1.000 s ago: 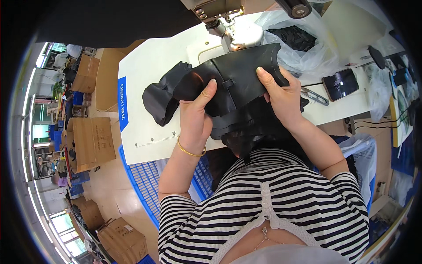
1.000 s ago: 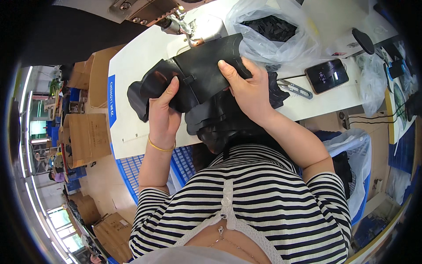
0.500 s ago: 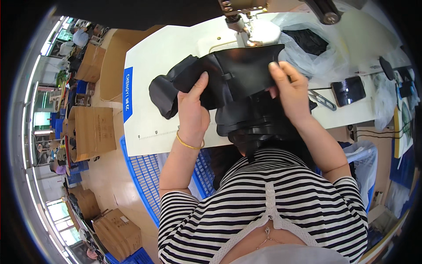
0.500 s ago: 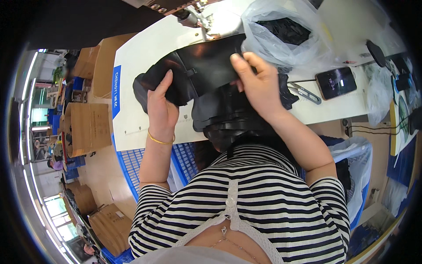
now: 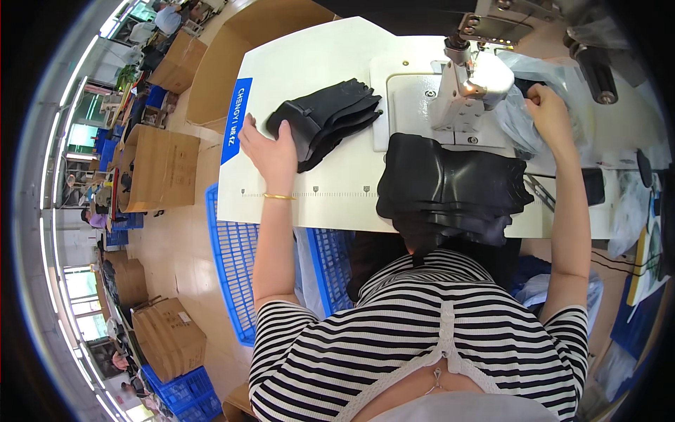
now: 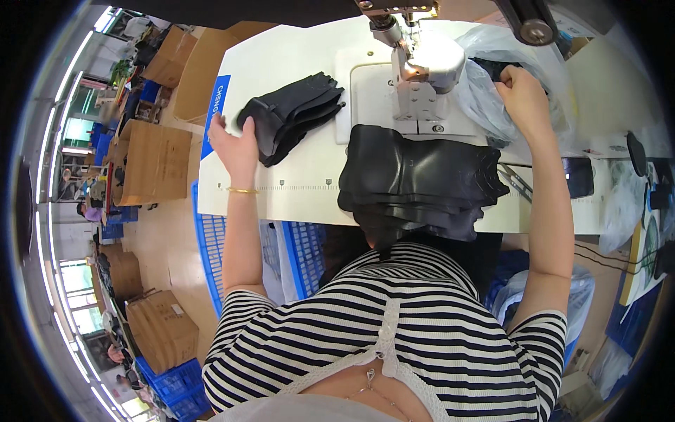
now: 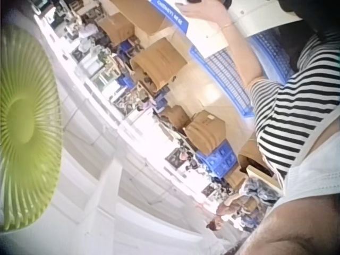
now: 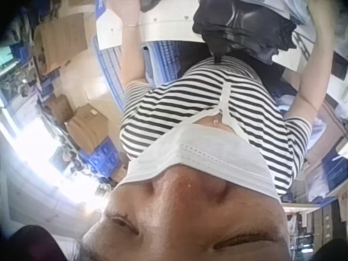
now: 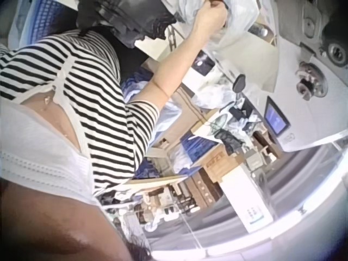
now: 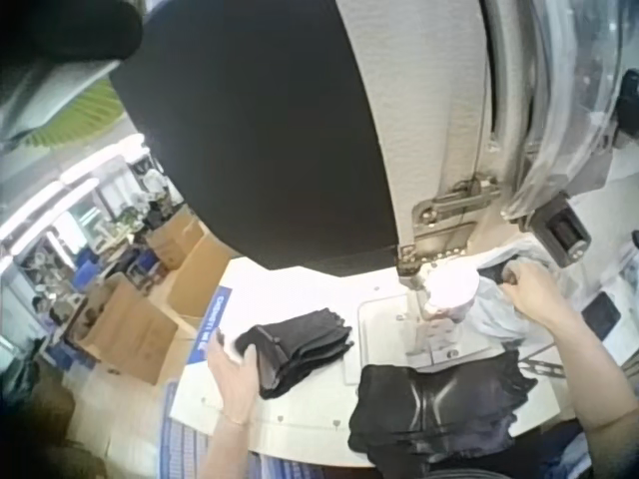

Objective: The person repeatedly takes leather shoe components from a stack, inserts small tabs onto them, stitches the pieces together using a sewing machine, and places the completed parts into a pile.

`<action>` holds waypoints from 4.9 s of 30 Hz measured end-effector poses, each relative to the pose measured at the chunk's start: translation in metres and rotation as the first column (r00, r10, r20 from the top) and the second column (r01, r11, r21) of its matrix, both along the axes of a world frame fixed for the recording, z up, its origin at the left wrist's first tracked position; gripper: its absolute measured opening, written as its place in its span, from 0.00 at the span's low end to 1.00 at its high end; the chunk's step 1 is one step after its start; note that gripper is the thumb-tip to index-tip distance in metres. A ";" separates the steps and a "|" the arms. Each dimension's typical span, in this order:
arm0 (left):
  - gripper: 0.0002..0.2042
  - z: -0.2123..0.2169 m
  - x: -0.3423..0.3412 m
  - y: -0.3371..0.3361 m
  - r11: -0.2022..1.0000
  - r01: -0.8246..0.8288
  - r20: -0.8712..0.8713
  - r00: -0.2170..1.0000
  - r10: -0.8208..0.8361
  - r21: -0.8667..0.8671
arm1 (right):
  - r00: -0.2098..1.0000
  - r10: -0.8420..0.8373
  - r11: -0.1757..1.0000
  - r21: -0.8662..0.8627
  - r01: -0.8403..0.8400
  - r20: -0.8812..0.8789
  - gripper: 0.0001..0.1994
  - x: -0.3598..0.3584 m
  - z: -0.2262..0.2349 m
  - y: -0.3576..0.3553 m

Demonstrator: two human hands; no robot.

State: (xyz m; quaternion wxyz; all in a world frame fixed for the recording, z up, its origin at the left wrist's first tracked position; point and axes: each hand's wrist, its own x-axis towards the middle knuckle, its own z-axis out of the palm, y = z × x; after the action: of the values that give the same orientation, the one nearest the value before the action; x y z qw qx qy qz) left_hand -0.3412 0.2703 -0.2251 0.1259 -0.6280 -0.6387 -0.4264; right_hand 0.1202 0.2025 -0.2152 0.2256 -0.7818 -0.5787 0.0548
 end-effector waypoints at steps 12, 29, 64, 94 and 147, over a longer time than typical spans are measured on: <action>0.23 -0.016 0.133 -0.072 0.612 0.642 0.397 0.767 -0.504 -0.463 | 0.997 0.042 0.960 0.281 -0.021 -0.069 0.07 0.008 -0.015 0.002; 0.04 -0.025 0.131 -0.063 0.675 0.699 0.476 0.688 -0.547 -0.235 | 0.956 0.115 0.867 0.498 0.036 -0.270 0.08 -0.039 0.028 -0.052; 0.15 0.052 0.150 -0.123 0.257 0.960 0.962 -0.170 0.213 0.113 | -0.111 0.022 0.913 0.065 -0.403 -0.994 0.11 -0.156 -0.006 -0.161; 0.13 0.062 0.167 -0.141 0.305 0.945 0.993 0.114 0.019 -0.114 | 0.282 0.319 0.908 0.377 0.181 -0.905 0.13 -0.162 0.008 -0.144; 0.11 0.106 0.175 -0.022 0.183 0.983 0.996 0.019 -0.085 -0.003 | 0.275 0.403 0.785 0.484 0.386 -0.873 0.11 -0.122 0.062 -0.047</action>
State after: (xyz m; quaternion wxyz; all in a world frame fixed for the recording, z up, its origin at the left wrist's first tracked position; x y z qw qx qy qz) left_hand -0.1661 0.2487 -0.1195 -0.7323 -0.4899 -0.3172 -0.3509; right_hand -0.0022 0.1553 -0.1532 0.7686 -0.4589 -0.3080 0.3220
